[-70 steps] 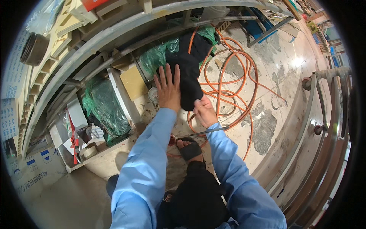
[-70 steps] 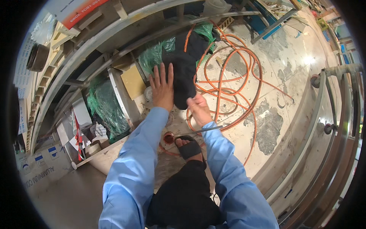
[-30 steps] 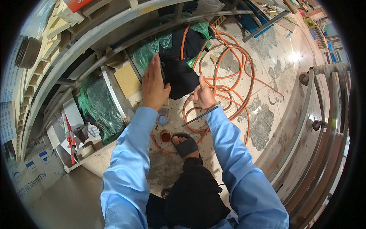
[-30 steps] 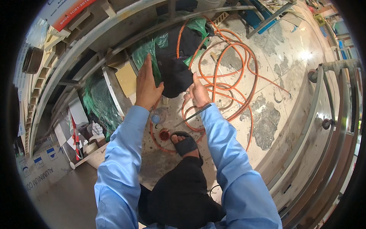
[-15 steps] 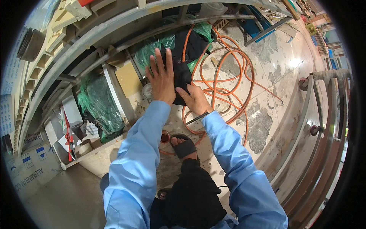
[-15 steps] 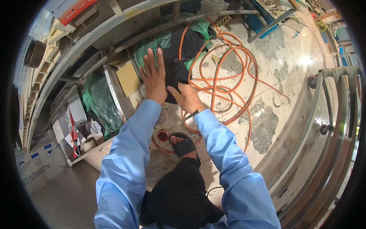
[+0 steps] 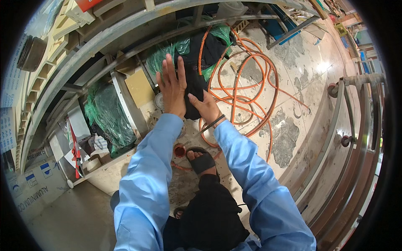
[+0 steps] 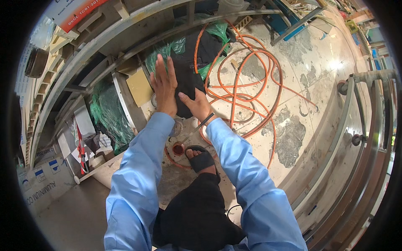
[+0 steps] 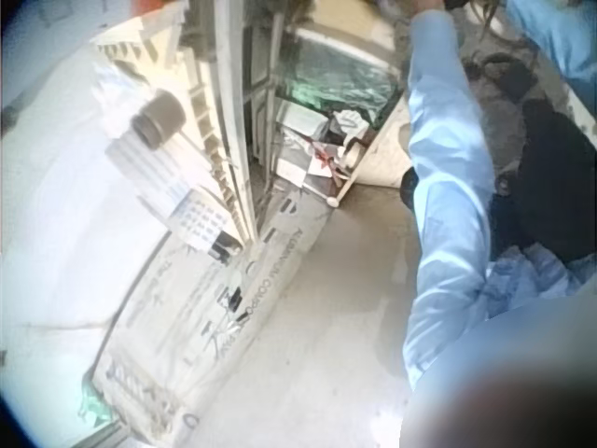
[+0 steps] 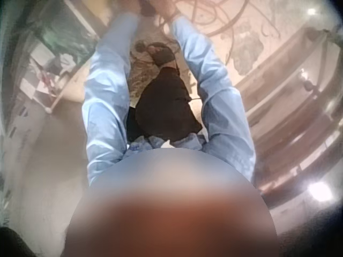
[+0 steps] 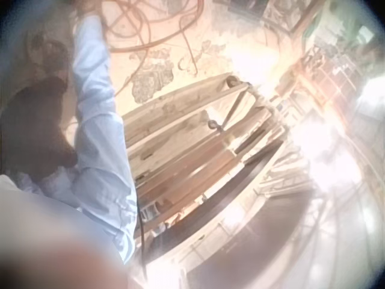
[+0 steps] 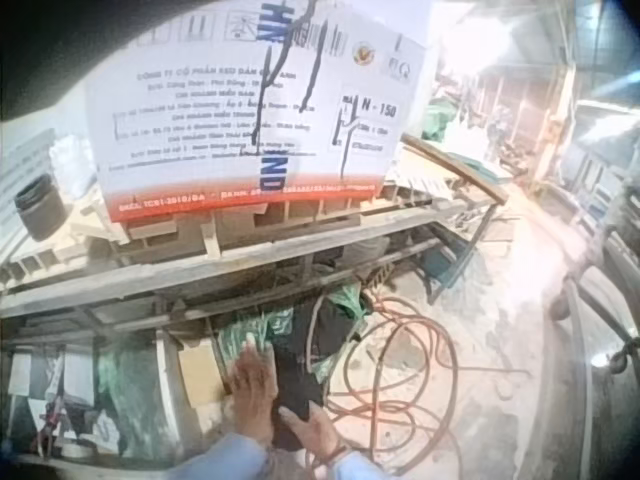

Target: The person pours a liquid from a plastic bottle into a small orange container, then uses a metal rod to stir the contents. The person repeatedly adds liquid and stirs, occasionally pausing to adjust the bottle or rod. The task occurs in a cluttered workshop area with tools and materials visible on shelves.

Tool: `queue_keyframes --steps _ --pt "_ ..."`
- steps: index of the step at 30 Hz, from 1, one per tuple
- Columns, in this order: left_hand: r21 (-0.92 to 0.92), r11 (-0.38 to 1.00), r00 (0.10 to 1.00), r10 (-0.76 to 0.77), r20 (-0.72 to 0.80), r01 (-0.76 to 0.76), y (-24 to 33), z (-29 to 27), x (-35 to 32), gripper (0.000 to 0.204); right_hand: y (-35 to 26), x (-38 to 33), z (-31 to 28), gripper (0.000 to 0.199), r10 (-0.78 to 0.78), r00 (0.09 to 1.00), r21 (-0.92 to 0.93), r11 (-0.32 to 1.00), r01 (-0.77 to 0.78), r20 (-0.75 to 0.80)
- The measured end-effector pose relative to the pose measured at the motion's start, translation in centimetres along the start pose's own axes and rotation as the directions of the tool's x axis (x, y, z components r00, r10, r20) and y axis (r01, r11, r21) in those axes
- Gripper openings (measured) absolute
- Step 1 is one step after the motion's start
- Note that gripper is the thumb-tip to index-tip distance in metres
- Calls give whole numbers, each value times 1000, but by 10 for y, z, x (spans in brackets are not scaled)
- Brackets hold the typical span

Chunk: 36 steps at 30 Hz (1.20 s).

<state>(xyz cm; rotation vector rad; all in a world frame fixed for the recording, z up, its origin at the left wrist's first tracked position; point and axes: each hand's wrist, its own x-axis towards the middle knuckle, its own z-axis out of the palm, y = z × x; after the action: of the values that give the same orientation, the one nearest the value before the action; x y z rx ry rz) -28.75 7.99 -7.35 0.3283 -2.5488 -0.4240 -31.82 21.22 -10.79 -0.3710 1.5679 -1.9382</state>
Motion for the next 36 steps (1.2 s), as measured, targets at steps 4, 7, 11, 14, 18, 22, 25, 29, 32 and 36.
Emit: queue_keyframes --steps 4,7,11,14,18,22,25,29,32,36 --pt "-76 996 992 -44 116 53 -9 -5 -7 110 -6 0 -1 36 42 999 -125 991 -44 -19" --pt "-54 998 993 -20 112 27 0 -12 -7 116 -4 5 2 34 -178 968 -493 867 71 -175" --pt "-211 977 997 25 72 -9 30 -23 -6 137 -2 16 -13 33 73 936 -166 977 -137 -346" --pt "-261 965 999 -31 12 33 28 -32 5 157 -5 12 -38 32 198 951 225 964 -144 -238" --pt "-304 952 998 16 -60 -34 17 -45 11 159 4 -6 -48 72 320 918 99 947 -305 -233" --pt "-280 956 993 58 -107 -86 13 -66 4 136 26 -24 -46 78 102 959 -343 919 -193 -266" --pt "-255 967 986 -29 -163 -14 -2 -95 -21 104 28 -50 -69 68 -42 997 -677 736 -14 -67" --pt "-321 870 867 -451 -211 374 -10 -126 -129 56 16 -97 -88 93 271 926 -754 656 24 264" --pt "-389 535 616 -780 116 750 3 -120 -230 45 6 -126 -70 100 320 849 -702 708 80 420" --pt "-81 505 485 -752 446 859 15 -72 -303 61 -1 -151 -31 88 526 696 -732 681 0 489"
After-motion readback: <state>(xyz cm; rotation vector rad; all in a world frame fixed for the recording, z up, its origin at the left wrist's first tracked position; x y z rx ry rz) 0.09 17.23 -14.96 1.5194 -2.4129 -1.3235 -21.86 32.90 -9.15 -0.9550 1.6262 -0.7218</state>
